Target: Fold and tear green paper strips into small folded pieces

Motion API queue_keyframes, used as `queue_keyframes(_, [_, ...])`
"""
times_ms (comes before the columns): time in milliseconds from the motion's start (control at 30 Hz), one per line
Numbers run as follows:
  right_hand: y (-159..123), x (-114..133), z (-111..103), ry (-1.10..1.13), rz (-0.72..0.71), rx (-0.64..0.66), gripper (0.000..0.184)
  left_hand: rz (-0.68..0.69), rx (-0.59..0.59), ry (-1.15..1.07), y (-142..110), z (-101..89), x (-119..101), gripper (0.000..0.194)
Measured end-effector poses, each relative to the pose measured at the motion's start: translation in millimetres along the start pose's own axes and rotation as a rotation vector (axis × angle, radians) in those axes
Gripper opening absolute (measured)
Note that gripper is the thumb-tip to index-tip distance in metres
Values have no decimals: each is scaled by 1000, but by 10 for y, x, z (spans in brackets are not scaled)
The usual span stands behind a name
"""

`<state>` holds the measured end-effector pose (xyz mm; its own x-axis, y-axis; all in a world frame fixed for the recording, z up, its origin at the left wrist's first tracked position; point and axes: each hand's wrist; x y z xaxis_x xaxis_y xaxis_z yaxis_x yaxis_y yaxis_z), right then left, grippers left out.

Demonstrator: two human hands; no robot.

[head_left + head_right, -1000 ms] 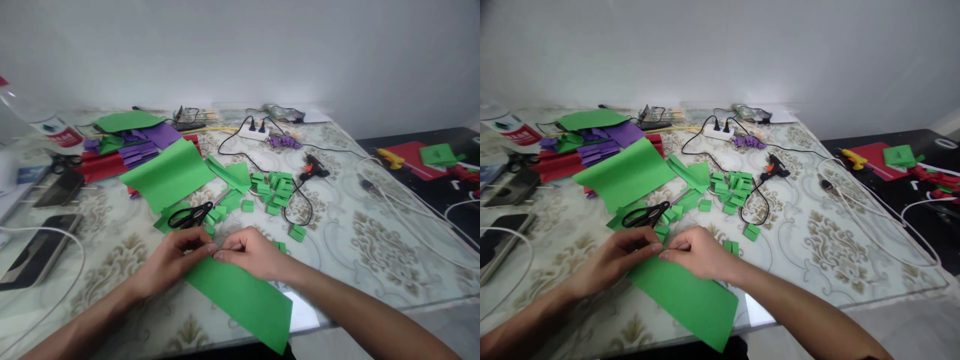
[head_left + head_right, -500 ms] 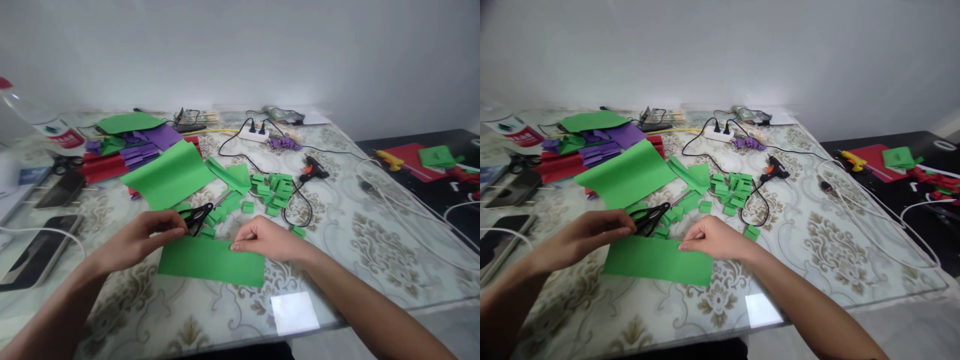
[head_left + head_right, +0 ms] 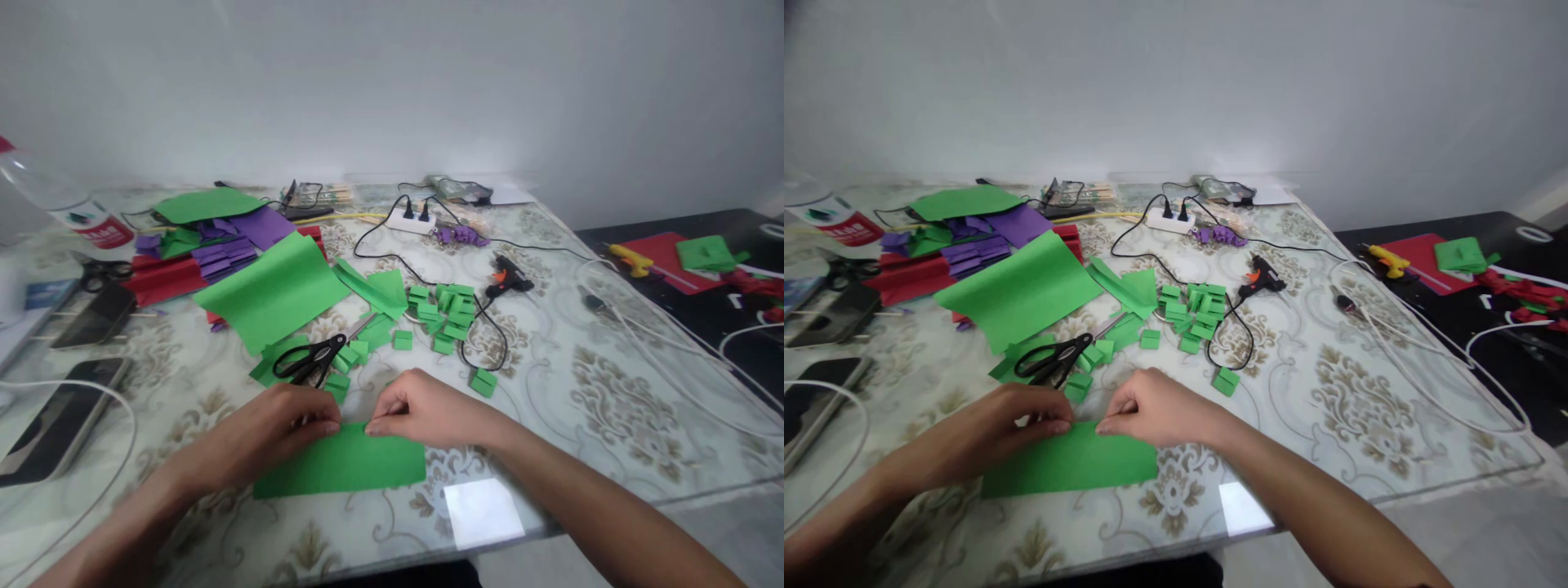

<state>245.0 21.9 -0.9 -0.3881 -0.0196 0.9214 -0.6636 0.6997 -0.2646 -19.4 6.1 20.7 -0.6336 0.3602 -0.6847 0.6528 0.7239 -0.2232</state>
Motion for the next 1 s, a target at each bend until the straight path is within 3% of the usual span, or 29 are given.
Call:
queue_keyframes(200, [-7, 40, -175, 35, -27, -62, 18, -61, -33, -33, -35, -124, 85, 30])
queue_keyframes(433, [12, 36, 3, 76, -25, -98, 14, -9, -9, -44, 22, 53, 13, 28])
queue_keyframes(767, [7, 106, 183, -4, -161, -226, 7, -28, -51, -205, 65, 211, -98, 30])
queue_keyframes(1000, [16, 34, 70, 138, -103, -170, 5, 11, -48, -157, 36, 139, -50, 33])
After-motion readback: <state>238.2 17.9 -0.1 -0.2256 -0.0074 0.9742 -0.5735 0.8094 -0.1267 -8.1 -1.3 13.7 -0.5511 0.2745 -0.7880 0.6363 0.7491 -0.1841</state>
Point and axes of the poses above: each hand's wrist, its own y-axis towards the middle knuckle, its own z-axis out of the palm, x = y × z
